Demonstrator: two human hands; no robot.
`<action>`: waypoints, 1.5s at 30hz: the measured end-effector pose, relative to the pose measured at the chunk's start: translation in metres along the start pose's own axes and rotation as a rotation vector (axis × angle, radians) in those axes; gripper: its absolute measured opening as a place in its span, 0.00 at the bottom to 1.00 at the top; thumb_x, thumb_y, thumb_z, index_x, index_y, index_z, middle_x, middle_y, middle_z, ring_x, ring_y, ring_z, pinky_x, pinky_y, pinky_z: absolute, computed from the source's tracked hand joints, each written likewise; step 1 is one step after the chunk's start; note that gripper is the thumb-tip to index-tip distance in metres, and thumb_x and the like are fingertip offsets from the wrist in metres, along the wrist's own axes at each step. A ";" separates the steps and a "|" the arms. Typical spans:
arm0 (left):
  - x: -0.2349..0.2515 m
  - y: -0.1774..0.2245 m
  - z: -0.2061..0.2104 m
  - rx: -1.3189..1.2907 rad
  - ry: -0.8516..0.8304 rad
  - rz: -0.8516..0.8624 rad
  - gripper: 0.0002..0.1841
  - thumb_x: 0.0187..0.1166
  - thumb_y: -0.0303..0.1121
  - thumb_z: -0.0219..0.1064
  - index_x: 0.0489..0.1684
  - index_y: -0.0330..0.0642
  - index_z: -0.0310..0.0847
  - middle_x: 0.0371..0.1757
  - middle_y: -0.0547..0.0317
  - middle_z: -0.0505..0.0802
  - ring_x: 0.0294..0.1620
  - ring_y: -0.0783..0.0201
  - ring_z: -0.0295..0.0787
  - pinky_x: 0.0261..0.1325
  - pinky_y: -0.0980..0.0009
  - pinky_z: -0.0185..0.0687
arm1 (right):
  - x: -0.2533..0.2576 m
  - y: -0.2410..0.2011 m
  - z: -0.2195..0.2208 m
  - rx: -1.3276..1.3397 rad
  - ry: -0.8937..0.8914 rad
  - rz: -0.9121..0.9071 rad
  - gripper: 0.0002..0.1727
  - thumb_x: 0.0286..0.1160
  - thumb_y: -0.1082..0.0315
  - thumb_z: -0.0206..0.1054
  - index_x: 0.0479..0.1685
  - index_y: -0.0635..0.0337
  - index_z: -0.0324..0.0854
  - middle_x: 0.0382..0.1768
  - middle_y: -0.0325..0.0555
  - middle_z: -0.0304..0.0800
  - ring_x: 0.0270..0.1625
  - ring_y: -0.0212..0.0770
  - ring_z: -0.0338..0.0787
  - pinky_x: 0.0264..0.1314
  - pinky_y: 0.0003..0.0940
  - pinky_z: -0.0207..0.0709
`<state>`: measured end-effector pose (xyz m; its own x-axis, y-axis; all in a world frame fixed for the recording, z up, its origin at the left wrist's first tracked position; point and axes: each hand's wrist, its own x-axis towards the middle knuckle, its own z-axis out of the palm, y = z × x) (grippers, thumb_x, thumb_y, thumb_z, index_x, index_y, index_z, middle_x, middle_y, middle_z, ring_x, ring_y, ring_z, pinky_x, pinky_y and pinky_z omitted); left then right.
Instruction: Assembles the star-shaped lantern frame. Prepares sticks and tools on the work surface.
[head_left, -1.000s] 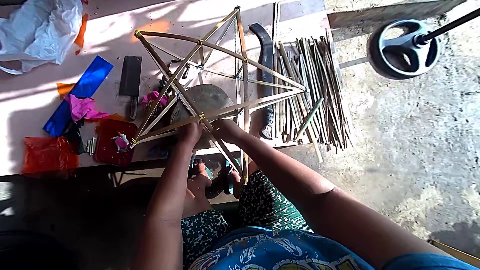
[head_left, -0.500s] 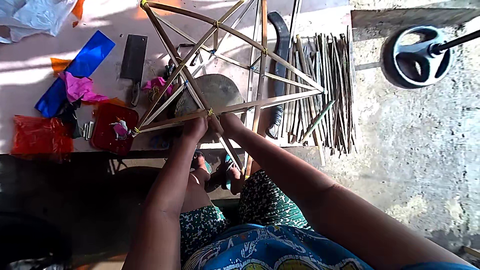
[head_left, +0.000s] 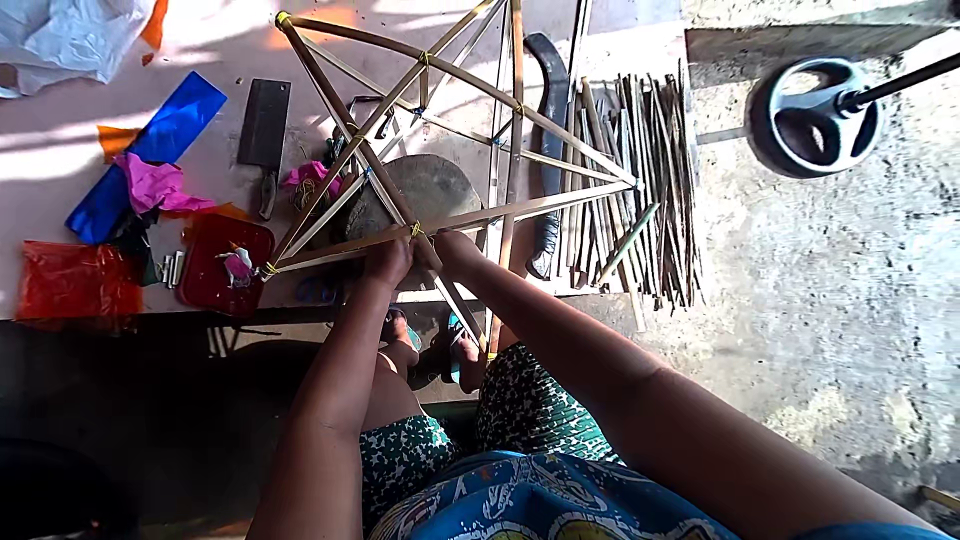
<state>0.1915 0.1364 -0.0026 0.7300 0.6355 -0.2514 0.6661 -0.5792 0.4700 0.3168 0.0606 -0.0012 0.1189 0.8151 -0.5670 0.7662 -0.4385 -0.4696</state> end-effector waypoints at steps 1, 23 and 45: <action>0.000 0.000 0.000 -0.005 -0.006 -0.001 0.15 0.89 0.29 0.59 0.55 0.24 0.86 0.61 0.32 0.90 0.66 0.39 0.88 0.74 0.46 0.76 | -0.001 -0.001 -0.002 -0.004 -0.006 0.003 0.28 0.77 0.64 0.72 0.77 0.63 0.78 0.64 0.66 0.85 0.69 0.65 0.84 0.70 0.65 0.76; -0.042 0.010 -0.037 0.026 -0.163 -0.105 0.20 0.87 0.37 0.65 0.72 0.34 0.81 0.63 0.39 0.92 0.67 0.42 0.89 0.73 0.43 0.78 | 0.001 0.009 -0.003 0.057 -0.009 -0.065 0.20 0.77 0.62 0.73 0.62 0.67 0.84 0.56 0.67 0.90 0.64 0.67 0.87 0.69 0.69 0.75; -0.093 -0.156 -0.125 -0.621 0.971 -0.506 0.15 0.88 0.31 0.61 0.64 0.28 0.82 0.54 0.41 0.91 0.47 0.60 0.90 0.53 0.63 0.87 | -0.043 -0.003 -0.055 1.263 0.016 0.141 0.23 0.97 0.59 0.41 0.64 0.64 0.78 0.47 0.49 0.94 0.45 0.40 0.95 0.51 0.36 0.87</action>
<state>0.0005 0.2314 0.0531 -0.1750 0.9812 0.0817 0.4609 0.0083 0.8874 0.3443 0.0475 0.0616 0.1649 0.7326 -0.6603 -0.3848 -0.5687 -0.7270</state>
